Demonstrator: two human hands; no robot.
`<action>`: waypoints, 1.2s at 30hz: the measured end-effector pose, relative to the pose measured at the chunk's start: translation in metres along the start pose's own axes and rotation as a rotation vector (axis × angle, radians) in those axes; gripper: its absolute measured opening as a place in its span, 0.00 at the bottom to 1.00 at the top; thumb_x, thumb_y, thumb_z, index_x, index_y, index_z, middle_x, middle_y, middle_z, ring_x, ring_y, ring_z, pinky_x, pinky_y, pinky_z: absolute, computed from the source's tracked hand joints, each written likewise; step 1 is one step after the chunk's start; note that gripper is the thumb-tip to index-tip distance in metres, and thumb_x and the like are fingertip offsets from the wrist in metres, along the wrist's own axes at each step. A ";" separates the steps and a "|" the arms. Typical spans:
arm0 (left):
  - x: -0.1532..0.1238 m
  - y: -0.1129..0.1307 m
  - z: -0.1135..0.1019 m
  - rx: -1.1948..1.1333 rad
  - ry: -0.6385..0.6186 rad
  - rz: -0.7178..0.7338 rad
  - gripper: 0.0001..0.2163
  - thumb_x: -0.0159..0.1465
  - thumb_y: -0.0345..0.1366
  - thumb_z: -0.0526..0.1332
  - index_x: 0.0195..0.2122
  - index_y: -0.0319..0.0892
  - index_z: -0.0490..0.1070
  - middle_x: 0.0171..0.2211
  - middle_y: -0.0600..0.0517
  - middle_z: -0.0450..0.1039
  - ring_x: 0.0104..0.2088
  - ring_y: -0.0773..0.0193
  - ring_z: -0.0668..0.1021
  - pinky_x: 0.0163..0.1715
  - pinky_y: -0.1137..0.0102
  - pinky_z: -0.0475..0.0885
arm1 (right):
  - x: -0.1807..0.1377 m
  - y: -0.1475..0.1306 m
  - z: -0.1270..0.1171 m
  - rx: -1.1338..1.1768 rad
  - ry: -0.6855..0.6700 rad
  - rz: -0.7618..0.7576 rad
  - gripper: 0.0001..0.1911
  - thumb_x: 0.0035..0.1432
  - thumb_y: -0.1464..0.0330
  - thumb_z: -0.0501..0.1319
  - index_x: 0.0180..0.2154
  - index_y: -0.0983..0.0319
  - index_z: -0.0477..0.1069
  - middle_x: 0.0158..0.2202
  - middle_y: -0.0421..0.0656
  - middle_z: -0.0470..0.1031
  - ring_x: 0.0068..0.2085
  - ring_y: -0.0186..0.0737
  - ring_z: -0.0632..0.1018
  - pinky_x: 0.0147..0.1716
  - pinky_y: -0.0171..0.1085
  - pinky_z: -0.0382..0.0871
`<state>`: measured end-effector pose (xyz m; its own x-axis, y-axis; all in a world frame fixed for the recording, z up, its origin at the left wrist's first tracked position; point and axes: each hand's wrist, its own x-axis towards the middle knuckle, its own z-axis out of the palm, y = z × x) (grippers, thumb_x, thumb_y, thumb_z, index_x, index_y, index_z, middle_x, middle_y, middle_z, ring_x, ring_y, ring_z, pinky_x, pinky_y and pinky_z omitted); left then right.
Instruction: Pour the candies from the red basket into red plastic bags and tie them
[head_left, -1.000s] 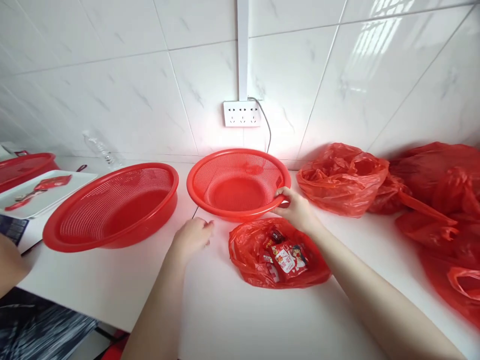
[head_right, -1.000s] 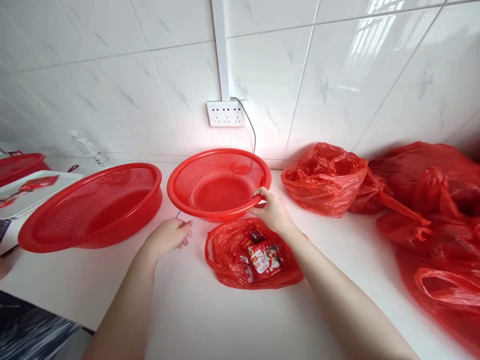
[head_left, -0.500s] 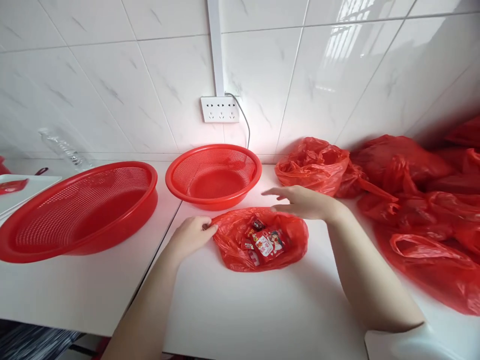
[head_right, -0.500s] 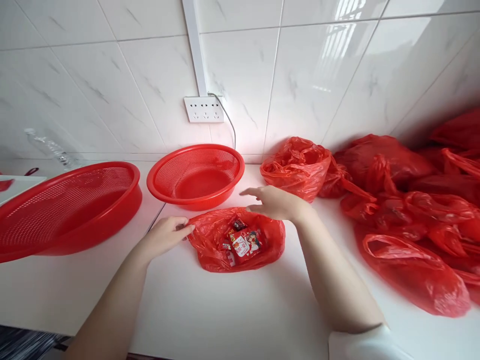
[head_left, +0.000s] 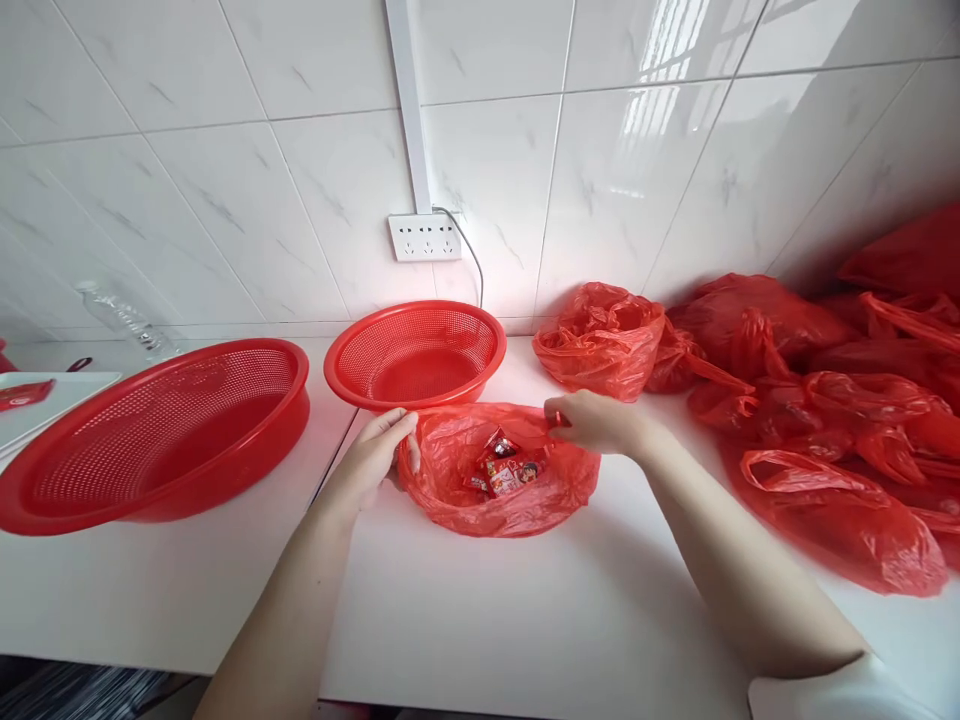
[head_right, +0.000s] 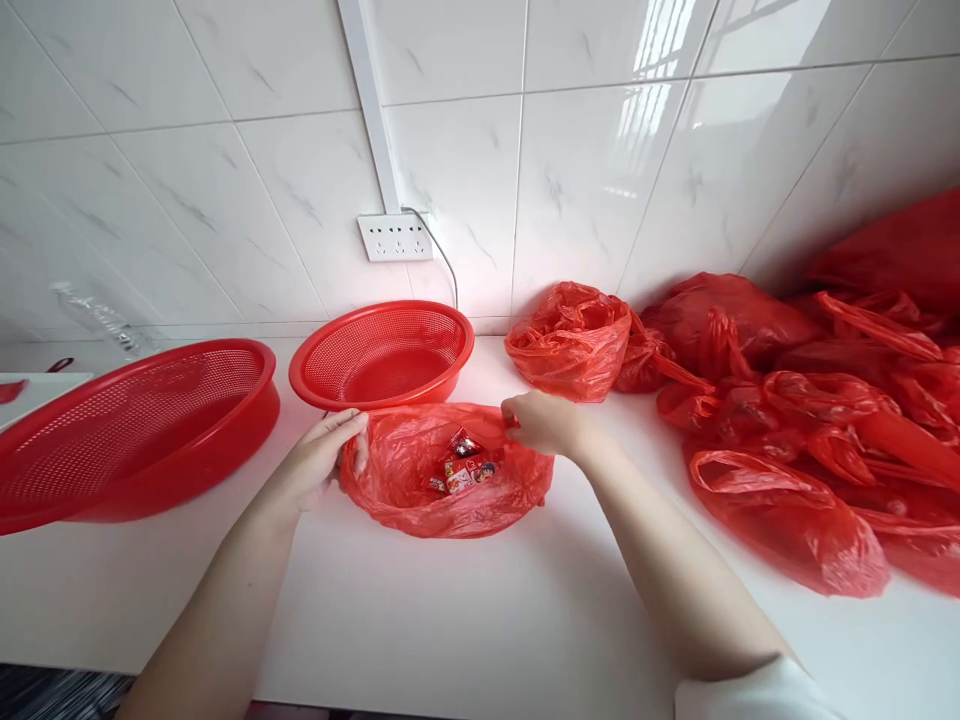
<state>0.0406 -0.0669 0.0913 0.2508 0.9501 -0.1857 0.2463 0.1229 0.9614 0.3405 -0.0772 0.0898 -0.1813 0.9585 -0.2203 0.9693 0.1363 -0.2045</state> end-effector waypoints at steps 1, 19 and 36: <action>-0.002 0.004 -0.003 0.019 0.006 0.026 0.16 0.65 0.49 0.56 0.27 0.43 0.62 0.17 0.56 0.68 0.17 0.69 0.67 0.17 0.75 0.60 | -0.004 0.003 -0.007 0.022 0.054 -0.002 0.06 0.60 0.66 0.55 0.36 0.59 0.69 0.36 0.45 0.75 0.33 0.40 0.75 0.26 0.34 0.60; 0.004 -0.008 0.074 1.049 -0.301 0.432 0.26 0.59 0.43 0.63 0.58 0.46 0.65 0.56 0.44 0.71 0.51 0.49 0.76 0.43 0.60 0.73 | -0.011 -0.032 0.036 -0.050 -0.079 -0.202 0.14 0.54 0.74 0.61 0.44 0.61 0.69 0.37 0.48 0.76 0.34 0.46 0.77 0.30 0.40 0.68; 0.032 -0.017 0.051 0.349 -0.267 0.242 0.12 0.57 0.46 0.67 0.34 0.41 0.77 0.33 0.52 0.79 0.35 0.60 0.80 0.36 0.67 0.74 | -0.007 -0.001 0.020 0.723 -0.055 -0.427 0.10 0.63 0.61 0.58 0.34 0.61 0.71 0.28 0.39 0.74 0.28 0.35 0.72 0.30 0.35 0.66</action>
<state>0.0918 -0.0528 0.0584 0.5593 0.8271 -0.0557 0.4389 -0.2384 0.8664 0.3373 -0.0894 0.0723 -0.5341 0.8449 -0.0279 0.4740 0.2720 -0.8375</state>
